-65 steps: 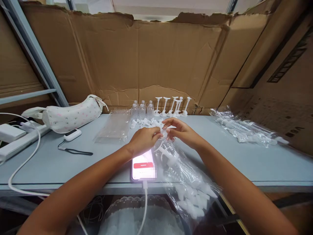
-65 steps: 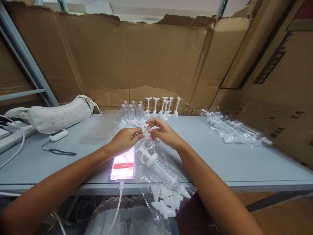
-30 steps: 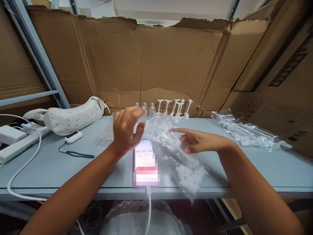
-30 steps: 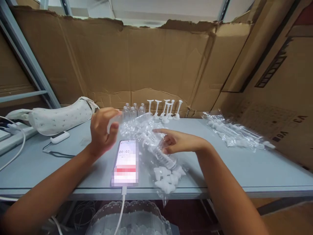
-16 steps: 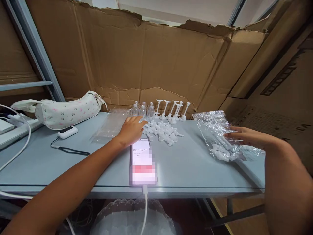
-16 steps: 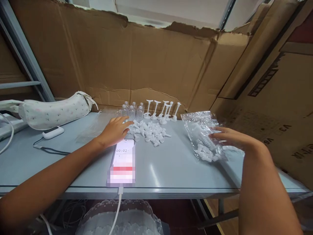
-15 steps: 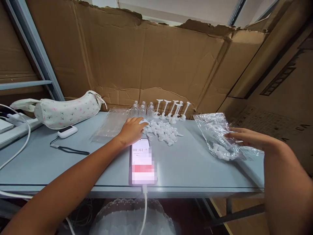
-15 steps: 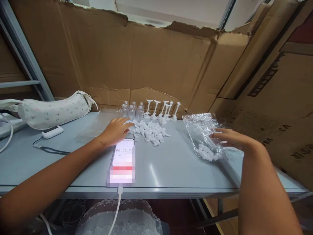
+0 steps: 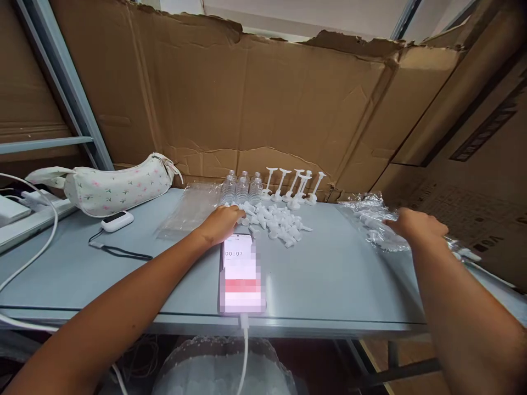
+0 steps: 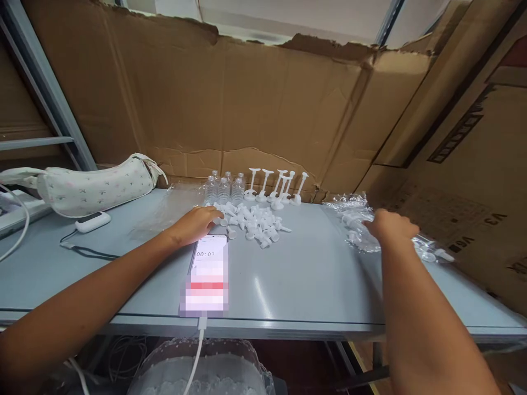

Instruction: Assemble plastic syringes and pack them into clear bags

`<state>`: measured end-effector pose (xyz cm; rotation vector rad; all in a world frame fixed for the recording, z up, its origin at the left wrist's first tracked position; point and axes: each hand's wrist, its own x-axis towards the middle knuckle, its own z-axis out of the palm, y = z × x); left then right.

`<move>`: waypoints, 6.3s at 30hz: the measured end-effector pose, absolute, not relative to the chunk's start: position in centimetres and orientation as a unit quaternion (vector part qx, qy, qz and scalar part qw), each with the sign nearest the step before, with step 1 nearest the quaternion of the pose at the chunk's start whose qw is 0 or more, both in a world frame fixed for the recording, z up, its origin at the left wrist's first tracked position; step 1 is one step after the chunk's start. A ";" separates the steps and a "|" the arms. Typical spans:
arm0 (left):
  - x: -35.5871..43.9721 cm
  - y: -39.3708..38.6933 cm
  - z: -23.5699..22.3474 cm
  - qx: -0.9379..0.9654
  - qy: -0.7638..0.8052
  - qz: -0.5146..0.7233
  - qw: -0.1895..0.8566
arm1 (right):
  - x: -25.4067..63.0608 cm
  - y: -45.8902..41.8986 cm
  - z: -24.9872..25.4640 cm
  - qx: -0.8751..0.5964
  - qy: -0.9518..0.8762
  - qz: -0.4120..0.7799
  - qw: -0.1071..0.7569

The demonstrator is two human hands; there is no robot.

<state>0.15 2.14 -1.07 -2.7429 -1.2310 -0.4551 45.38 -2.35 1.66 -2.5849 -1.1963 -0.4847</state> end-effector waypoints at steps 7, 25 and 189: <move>0.0 2.9 -1.7 -0.894 -0.421 -0.147 0.044 | 35.1 1.9 2.7 -0.834 -0.509 -0.176 0.118; -1.5 2.4 -1.7 -0.897 -0.417 -0.143 0.026 | 18.4 9.0 -0.4 -0.710 -0.655 0.001 0.258; -0.8 -0.3 0.1 -0.838 -0.374 -0.396 -0.032 | 20.3 -2.0 0.5 -0.466 -0.523 0.512 0.497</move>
